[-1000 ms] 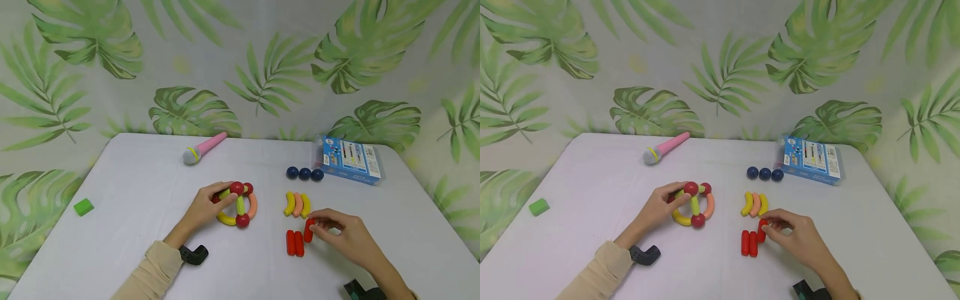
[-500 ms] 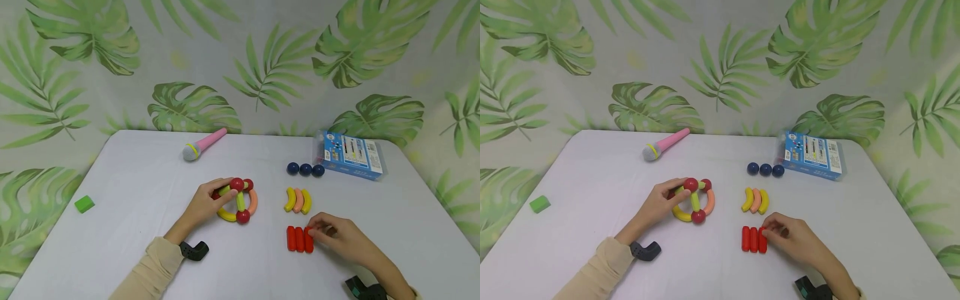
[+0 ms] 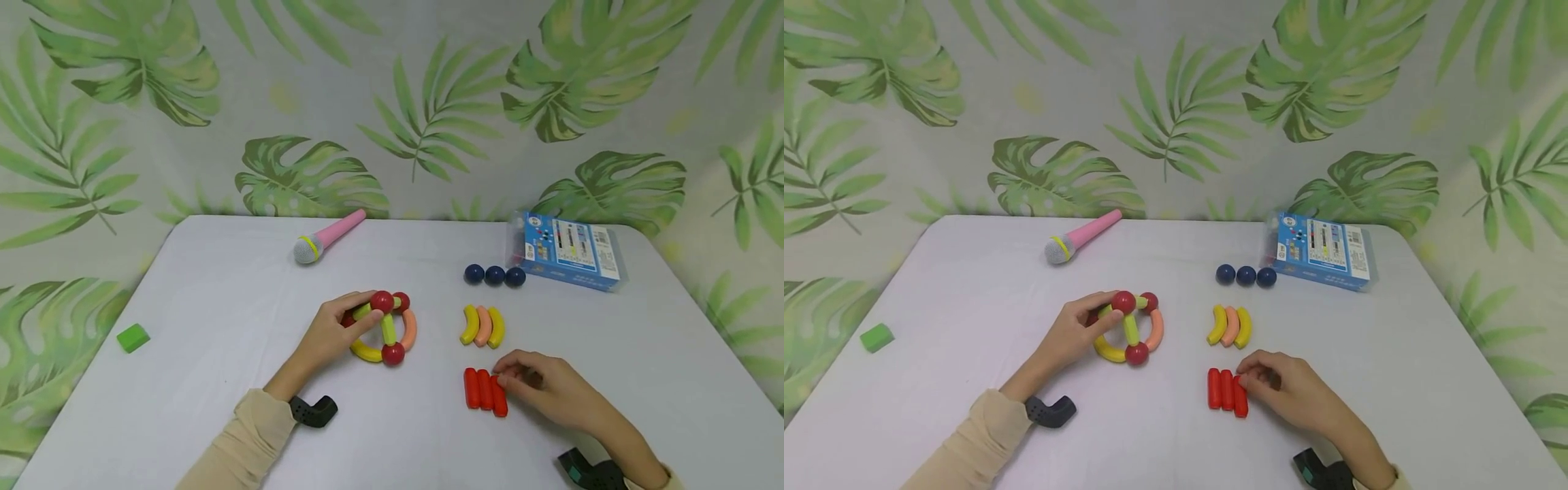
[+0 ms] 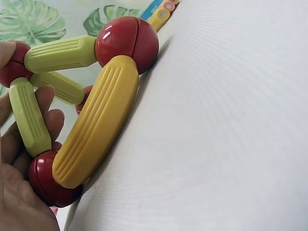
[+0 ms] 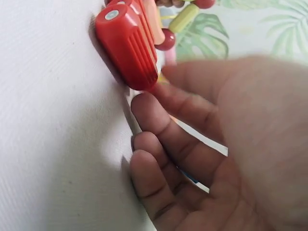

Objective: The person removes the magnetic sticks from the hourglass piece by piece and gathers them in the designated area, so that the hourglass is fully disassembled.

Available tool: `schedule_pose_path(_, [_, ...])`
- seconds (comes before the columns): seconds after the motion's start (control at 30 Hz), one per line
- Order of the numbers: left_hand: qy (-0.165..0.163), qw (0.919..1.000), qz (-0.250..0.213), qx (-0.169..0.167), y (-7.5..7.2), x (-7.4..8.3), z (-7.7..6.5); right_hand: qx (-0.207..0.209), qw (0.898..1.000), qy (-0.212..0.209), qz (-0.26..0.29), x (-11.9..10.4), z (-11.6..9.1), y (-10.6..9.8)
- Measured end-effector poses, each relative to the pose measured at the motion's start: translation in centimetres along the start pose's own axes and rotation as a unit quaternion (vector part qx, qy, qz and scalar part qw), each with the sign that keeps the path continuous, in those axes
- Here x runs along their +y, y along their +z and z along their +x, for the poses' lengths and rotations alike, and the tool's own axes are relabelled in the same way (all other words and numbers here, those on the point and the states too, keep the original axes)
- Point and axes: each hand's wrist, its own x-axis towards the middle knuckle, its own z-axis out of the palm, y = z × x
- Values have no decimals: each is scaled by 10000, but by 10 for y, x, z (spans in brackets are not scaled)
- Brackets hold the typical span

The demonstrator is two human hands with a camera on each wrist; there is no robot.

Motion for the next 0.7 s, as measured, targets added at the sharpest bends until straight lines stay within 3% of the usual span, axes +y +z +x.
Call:
schedule_pose_path(0.13, [-31,10000,-24,-5,0,0,0,-133,9997,167,-70,-1,-1,0])
schedule_pose_path(0.7, [235,9997,-39,49,3,-4,3,294,9985,442,-115,-2,3,5])
